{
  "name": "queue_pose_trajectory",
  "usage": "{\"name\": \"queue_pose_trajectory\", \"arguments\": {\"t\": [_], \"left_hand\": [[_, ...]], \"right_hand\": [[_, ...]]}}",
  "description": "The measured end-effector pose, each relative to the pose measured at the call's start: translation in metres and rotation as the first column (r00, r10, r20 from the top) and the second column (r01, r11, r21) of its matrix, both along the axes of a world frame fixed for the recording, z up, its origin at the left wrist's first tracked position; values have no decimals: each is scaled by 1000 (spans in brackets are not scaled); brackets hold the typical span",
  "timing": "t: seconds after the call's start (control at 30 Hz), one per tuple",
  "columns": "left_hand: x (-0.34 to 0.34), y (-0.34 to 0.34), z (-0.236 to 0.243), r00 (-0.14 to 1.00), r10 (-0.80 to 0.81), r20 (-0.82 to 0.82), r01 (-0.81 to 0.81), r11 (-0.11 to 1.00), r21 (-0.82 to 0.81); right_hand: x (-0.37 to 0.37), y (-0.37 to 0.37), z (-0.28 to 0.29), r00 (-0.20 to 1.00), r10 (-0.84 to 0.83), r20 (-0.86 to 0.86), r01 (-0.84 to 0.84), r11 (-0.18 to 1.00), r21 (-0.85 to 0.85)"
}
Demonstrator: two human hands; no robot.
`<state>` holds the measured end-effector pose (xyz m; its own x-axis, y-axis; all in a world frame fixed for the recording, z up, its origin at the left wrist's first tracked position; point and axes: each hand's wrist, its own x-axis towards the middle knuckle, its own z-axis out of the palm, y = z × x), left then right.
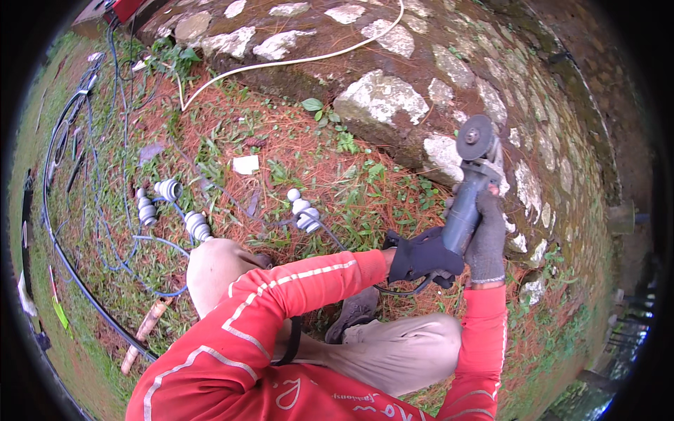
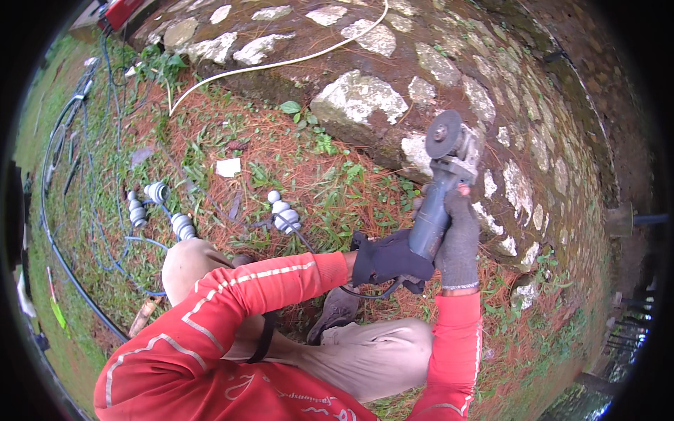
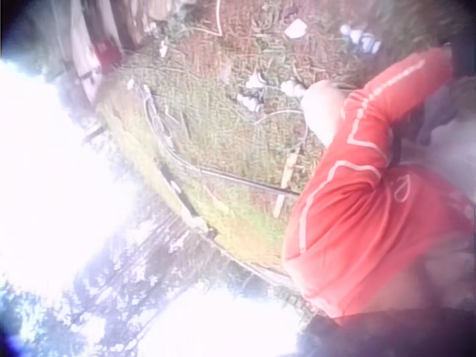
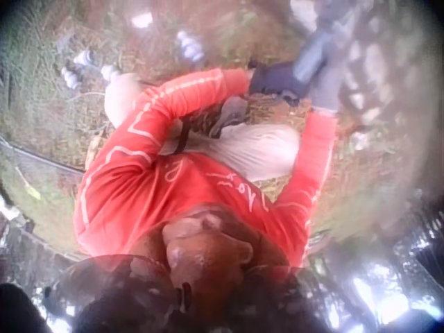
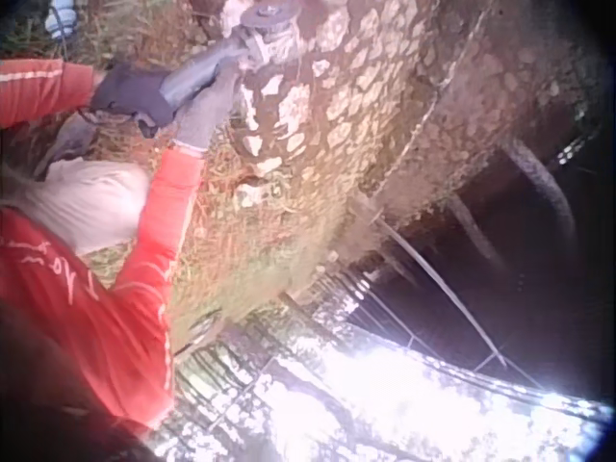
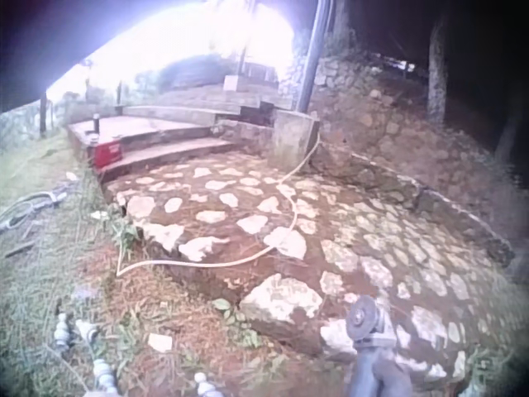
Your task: The person uses a power grinder to smooth the surface of a hardware component while holding it on a stone walkway, then moves the finished component toward other similar items on the ground.
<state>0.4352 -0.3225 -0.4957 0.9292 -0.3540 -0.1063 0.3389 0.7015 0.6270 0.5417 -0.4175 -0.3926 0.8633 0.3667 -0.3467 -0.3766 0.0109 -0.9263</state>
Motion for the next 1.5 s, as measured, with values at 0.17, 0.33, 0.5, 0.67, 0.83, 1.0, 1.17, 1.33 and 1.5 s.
{"name": "queue_pose_trajectory", "arguments": {"t": [0.17, 0.33, 0.5, 0.67, 0.83, 1.0, 1.17, 1.33, 1.5], "left_hand": [[6, -6, -18, 999, 43, -31, -42, 998, 43], [20, -2, -18, 997, 36, -71, -36, 999, -4], [41, 45, -17, 945, -271, 184, 177, 896, 407], [81, 153, -61, 623, -778, -84, 350, 180, 919], [-1, 250, -163, 715, -684, -146, -152, -355, 922], [-67, 262, -215, 633, -771, -68, -373, -380, 847], [-57, 248, -223, 768, -611, -192, -152, -465, 872], [-14, 274, -188, 817, -530, 228, -435, -306, 847], [71, 287, -70, 747, -298, 594, -665, -298, 685]], "right_hand": [[2, 5, -15, 999, -37, -2, 37, 996, -81], [22, 13, -13, 994, -5, -111, -3, 997, -71], [26, 17, -20, 997, 56, 44, -48, 985, -164], [17, 9, -26, 991, 127, 52, -97, 916, -390], [4, -2, -28, 973, 223, 62, -163, 851, -499], [8, -1, -27, 958, 248, 141, -128, 815, -565], [9, 0, -34, 939, 272, 211, -107, 813, -572], [16, -12, -33, 880, 373, 294, -46, 683, -729], [25, -16, -30, 851, 434, 295, -28, 599, -800]]}}
